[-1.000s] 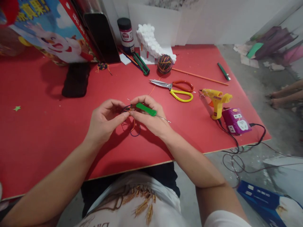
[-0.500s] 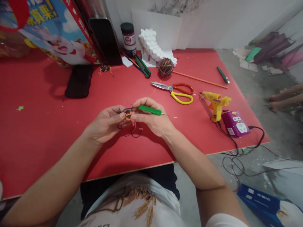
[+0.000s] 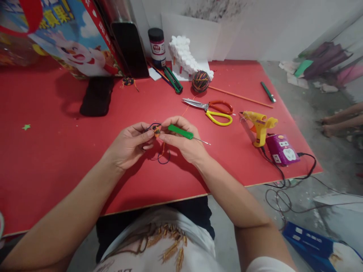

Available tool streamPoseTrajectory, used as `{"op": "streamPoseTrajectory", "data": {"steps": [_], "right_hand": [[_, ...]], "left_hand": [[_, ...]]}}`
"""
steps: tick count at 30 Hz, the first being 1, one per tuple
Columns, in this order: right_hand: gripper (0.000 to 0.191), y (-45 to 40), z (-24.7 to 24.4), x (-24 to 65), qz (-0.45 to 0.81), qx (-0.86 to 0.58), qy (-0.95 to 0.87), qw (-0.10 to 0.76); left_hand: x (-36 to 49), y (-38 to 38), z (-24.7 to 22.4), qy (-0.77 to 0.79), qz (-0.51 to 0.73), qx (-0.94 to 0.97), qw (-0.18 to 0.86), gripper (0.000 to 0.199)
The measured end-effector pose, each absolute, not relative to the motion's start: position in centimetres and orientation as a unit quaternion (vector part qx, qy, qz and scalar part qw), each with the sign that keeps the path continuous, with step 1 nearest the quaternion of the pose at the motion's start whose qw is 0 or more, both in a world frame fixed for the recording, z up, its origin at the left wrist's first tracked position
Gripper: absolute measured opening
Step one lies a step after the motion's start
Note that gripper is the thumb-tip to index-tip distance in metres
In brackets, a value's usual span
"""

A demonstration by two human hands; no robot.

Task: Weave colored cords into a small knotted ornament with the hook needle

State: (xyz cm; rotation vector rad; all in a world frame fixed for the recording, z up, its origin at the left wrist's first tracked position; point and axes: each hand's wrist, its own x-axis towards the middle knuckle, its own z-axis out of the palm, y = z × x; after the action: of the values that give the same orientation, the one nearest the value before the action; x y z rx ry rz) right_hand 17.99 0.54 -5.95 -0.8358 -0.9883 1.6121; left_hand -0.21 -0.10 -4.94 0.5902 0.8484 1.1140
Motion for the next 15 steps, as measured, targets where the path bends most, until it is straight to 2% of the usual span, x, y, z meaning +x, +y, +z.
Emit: {"op": "streamPoseTrajectory", "data": {"steps": [7, 15], "right_hand": [[0.035, 0.59, -6.01, 17.95, 0.662, -0.361, -0.413, 0.511], [0.027, 0.32, -6.32, 18.51, 0.633, -0.33, -0.485, 0.505]], "left_hand": [[-0.11, -0.17, -5.02, 0.398, 0.509, 0.268, 0.714, 0.038], [-0.42, -0.01, -4.63, 0.365, 0.455, 0.21, 0.785, 0.037]]}}
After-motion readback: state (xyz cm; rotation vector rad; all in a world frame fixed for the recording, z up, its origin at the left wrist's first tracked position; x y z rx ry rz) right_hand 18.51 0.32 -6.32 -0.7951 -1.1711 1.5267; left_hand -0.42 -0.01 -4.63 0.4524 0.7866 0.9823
